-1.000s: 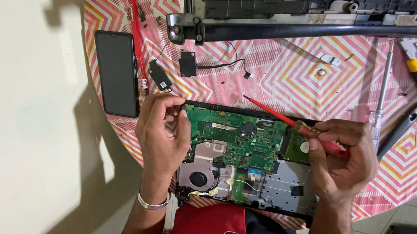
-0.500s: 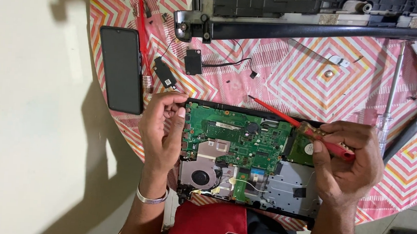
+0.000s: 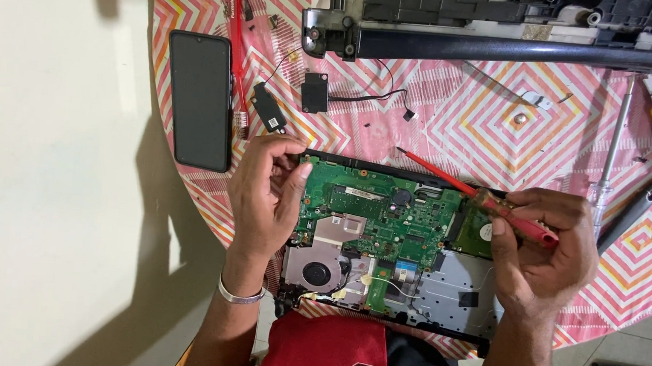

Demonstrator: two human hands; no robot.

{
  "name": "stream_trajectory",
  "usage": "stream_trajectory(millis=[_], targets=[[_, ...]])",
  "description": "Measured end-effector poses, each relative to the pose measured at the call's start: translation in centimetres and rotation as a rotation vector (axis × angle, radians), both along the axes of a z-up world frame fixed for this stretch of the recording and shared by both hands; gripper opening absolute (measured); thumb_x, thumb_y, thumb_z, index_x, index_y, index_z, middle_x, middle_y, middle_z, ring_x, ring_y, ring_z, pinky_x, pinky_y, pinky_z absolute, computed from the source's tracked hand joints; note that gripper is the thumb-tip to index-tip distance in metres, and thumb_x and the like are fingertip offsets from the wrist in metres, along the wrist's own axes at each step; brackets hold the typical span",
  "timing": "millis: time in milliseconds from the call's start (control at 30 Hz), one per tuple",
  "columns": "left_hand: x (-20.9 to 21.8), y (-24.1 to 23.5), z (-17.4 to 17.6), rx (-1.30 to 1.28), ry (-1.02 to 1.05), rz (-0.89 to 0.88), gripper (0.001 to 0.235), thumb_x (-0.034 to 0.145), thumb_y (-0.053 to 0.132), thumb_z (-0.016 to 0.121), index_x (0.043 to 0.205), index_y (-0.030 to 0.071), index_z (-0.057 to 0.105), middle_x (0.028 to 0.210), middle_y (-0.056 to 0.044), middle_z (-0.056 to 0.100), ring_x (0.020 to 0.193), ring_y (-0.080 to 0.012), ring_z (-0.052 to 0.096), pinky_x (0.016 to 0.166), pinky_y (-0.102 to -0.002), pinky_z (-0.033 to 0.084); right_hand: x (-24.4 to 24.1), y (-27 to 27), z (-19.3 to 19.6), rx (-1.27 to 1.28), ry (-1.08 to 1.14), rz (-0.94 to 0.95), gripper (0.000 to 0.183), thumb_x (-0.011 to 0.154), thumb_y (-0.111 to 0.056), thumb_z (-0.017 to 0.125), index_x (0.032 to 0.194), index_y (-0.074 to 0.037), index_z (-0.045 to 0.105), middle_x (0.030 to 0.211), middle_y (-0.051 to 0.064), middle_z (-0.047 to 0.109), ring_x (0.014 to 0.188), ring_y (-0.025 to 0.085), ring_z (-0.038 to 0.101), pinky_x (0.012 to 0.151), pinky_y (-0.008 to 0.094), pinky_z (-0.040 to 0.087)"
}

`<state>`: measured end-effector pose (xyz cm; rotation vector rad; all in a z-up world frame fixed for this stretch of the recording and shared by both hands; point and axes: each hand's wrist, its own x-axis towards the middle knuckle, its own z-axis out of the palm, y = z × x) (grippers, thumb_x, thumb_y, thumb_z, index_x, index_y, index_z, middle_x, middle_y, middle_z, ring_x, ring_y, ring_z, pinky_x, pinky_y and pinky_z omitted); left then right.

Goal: The person uses a red-handled screwdriver to remove screws from the laptop's internal chassis. They then connect a small black component with wires to the motherboard and place a metal cover over the hard drive bay.

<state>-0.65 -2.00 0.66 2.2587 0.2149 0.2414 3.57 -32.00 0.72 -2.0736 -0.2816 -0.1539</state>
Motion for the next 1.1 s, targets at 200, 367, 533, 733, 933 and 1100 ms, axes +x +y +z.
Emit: stream_trajectory(millis=[200,367,533,733,933,1100], targets=[[0.3,-0.4,0.5,-0.04,-0.045,0.064,0.014,0.107,0.016,0.059,0.098,0.006,0.062,0.105,-0.01,0.068,0.08,-0.0134,0.063,0.06,-0.022,0.051,-0.2,-0.7,-1.2,0.291,0.053,0.029,0.035,0.096,0.0,0.073,0.119,0.003,0.047,0.113,0.026,0.062,0.106,0.035,0.07,0.092,0.041,0.065],[0.0,-0.2,-0.6,0.027,-0.149,0.041,0.008,0.104,0.009,0.063,0.098,0.004,0.061,0.102,-0.011,0.065,0.089,-0.0208,0.065,0.074,-0.03,0.057,-0.3,-0.4,1.1,0.326,0.006,0.05,0.041,0.1,-0.003,0.07,0.129,-0.002,0.041,0.123,0.023,0.057,0.115,0.038,0.071,0.099,0.048,0.067],[-0.2,0.6,-1.1,0.057,-0.258,-0.041,0.018,0.11,0.009,0.047,0.106,0.003,0.063,0.105,-0.011,0.06,0.092,-0.0258,0.063,0.075,-0.037,0.055,0.9,4.8,6.5,0.361,-0.202,0.26,0.033,0.11,-0.006,0.056,0.134,-0.006,0.033,0.119,0.029,0.056,0.106,0.037,0.067,0.093,0.049,0.068],[-0.3,2.2,-1.3,-0.249,0.063,-0.002,0.023,0.103,0.014,0.049,0.119,0.009,0.065,0.118,-0.009,0.073,0.102,-0.0228,0.069,0.085,-0.036,0.058,1.7,11.0,9.6,0.017,-0.309,0.542,0.02,0.113,-0.004,0.051,0.129,-0.002,0.041,0.119,0.023,0.067,0.103,0.031,0.076,0.085,0.04,0.064],[-0.4,2.8,-5.1,-0.248,-0.334,-0.09,0.018,0.099,0.005,0.061,0.106,0.011,0.077,0.104,-0.01,0.075,0.097,-0.0343,0.071,0.084,-0.043,0.054,2.0,13.3,8.3,0.037,-0.341,0.58,0.02,0.108,-0.001,0.057,0.127,0.002,0.051,0.104,0.019,0.067,0.091,0.04,0.073,0.079,0.052,0.059],[0.5,3.1,-8.6,-0.129,-0.435,-0.088,0.01,0.099,0.012,0.066,0.1,0.011,0.076,0.103,-0.006,0.076,0.089,-0.0306,0.071,0.078,-0.038,0.056,1.9,13.6,9.0,-0.041,-0.302,0.612,0.022,0.107,-0.006,0.06,0.126,-0.004,0.051,0.1,0.015,0.067,0.09,0.043,0.072,0.078,0.053,0.058]])
